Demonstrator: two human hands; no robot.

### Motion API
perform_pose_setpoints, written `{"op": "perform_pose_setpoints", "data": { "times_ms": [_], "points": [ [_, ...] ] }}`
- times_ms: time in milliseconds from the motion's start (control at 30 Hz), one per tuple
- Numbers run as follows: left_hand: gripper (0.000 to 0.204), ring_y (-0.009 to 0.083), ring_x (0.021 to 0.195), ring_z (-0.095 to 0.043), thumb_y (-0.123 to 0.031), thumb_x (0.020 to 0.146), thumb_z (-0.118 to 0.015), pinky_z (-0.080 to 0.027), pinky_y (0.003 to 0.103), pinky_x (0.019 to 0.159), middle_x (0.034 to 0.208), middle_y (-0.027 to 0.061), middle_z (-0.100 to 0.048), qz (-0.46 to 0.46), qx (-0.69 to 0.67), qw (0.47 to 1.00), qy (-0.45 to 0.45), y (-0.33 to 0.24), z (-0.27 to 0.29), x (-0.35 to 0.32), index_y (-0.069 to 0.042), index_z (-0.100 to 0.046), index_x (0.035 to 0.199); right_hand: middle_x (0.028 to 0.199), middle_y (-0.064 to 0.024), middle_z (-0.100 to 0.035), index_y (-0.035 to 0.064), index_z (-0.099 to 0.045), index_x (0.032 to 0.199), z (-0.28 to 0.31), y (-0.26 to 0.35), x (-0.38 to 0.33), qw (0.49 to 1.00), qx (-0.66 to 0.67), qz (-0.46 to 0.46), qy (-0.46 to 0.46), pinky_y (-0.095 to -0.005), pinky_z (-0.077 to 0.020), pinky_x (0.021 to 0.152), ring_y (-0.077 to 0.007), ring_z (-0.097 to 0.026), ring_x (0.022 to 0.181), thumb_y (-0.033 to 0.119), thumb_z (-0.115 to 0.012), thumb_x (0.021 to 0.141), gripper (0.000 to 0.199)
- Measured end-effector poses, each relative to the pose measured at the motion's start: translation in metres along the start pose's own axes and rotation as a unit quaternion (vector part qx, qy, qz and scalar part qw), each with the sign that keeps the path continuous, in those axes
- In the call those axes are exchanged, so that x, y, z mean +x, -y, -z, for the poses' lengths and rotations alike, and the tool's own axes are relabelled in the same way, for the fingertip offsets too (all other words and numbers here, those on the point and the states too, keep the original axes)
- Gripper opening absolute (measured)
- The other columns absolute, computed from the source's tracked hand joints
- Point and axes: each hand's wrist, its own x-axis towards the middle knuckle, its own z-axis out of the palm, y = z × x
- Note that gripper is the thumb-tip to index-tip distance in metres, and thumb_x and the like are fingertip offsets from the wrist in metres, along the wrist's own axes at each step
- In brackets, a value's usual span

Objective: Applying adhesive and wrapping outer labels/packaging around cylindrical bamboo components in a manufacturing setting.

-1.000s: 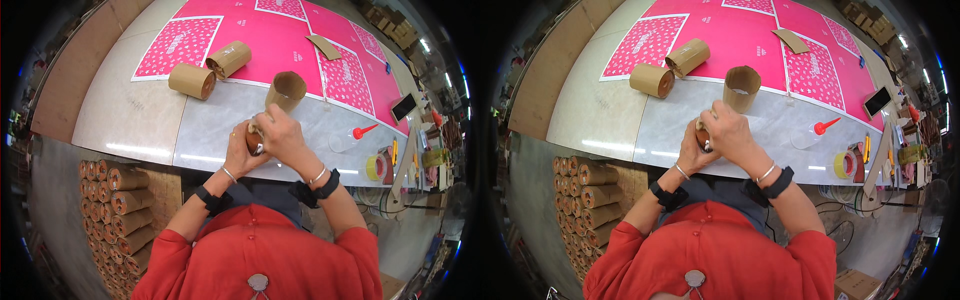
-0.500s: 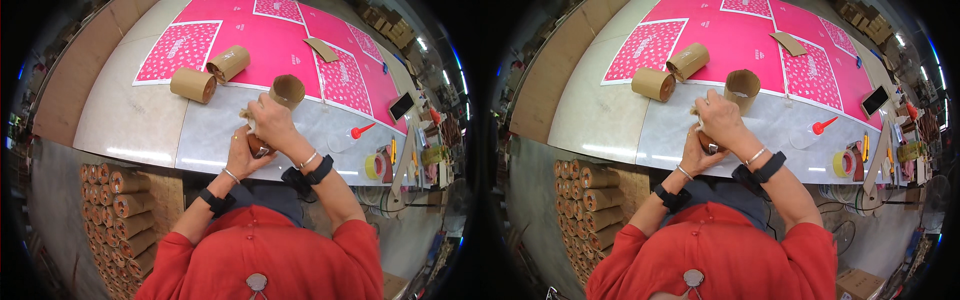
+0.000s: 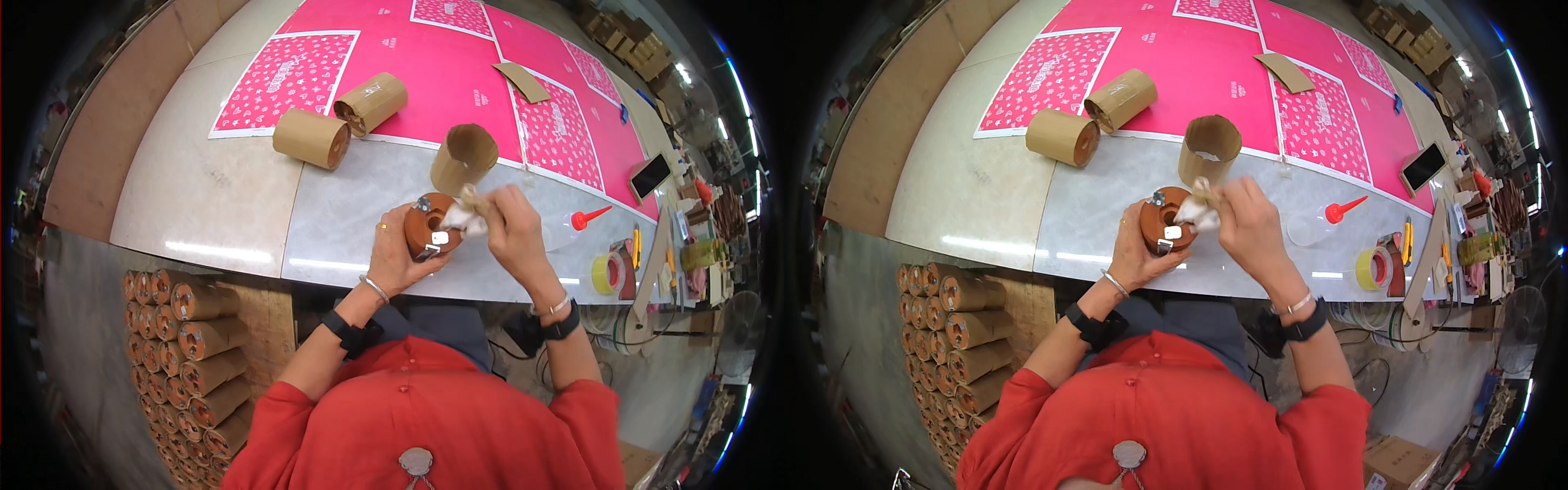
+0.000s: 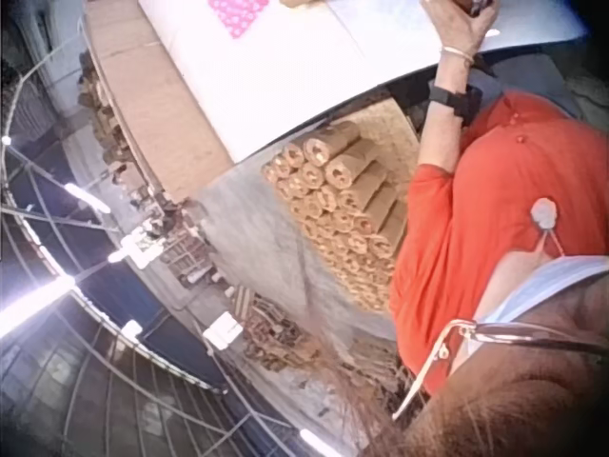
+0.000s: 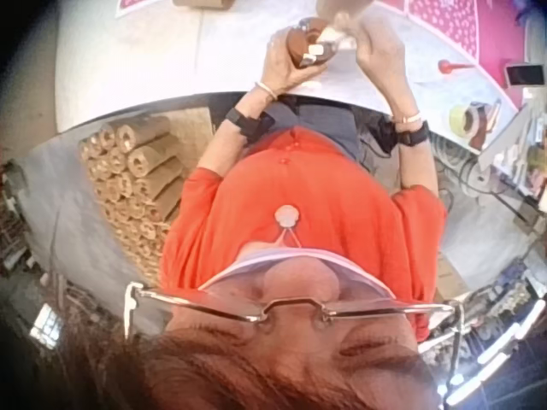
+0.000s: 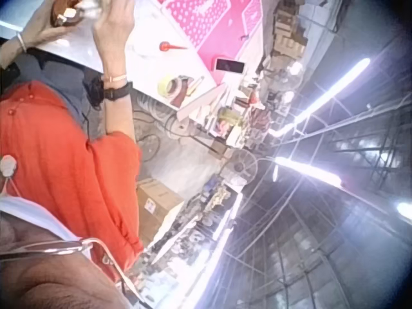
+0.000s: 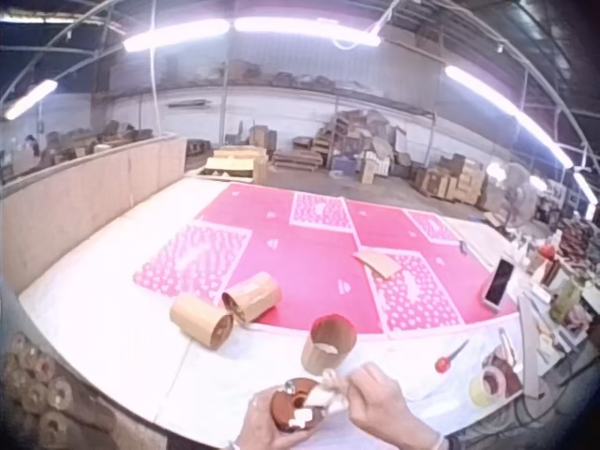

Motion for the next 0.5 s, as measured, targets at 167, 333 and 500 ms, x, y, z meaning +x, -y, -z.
{"op": "perform_pose_setpoints", "data": {
  "times_ms": [167, 333, 500],
  "points": [
    [0.084, 0.0328, 0.101, -0.049, -0.035, 0.061, -0.084, -0.039, 0.041, 0.089, 0.113, 0.0161, -0.049, 0.040, -0.012, 0.999, 0.012, 0.005, 0.002, -0.005, -0.002, -0.042, 0.126, 0.080, -0.0141, -0.050, 0.0035, -0.057, 0.095, -0.020, 0.030, -0.007, 0.999, 0.040, 0.010, -0.003, -0.0406, -0.0460, 0.060, -0.0338, -0.055, 0.071, -0.002, -0.057, 0.078, 0.017],
    [0.083, 0.0329, 0.103, -0.049, -0.037, 0.063, -0.083, -0.039, 0.041, 0.089, 0.115, 0.0165, -0.049, 0.040, -0.008, 0.999, 0.023, -0.001, 0.001, -0.004, -0.001, -0.043, 0.126, 0.081, -0.0126, -0.053, 0.0013, -0.061, 0.096, 0.021, 0.027, -0.062, 0.977, 0.173, -0.089, 0.083, -0.0342, -0.0476, 0.064, -0.0278, -0.058, 0.071, 0.000, -0.059, 0.081, 0.015],
    [0.091, 0.0339, 0.107, -0.049, -0.035, 0.061, -0.085, -0.040, 0.043, 0.091, 0.118, 0.0169, -0.049, 0.048, -0.007, 0.999, 0.022, 0.004, 0.000, -0.008, 0.001, -0.038, 0.131, 0.092, -0.0090, -0.058, 0.0019, -0.064, 0.099, 0.033, -0.016, -0.090, 0.925, 0.230, -0.288, 0.094, -0.0288, -0.0468, 0.070, -0.0189, -0.059, 0.077, 0.008, -0.061, 0.087, 0.014]
  ]
}}
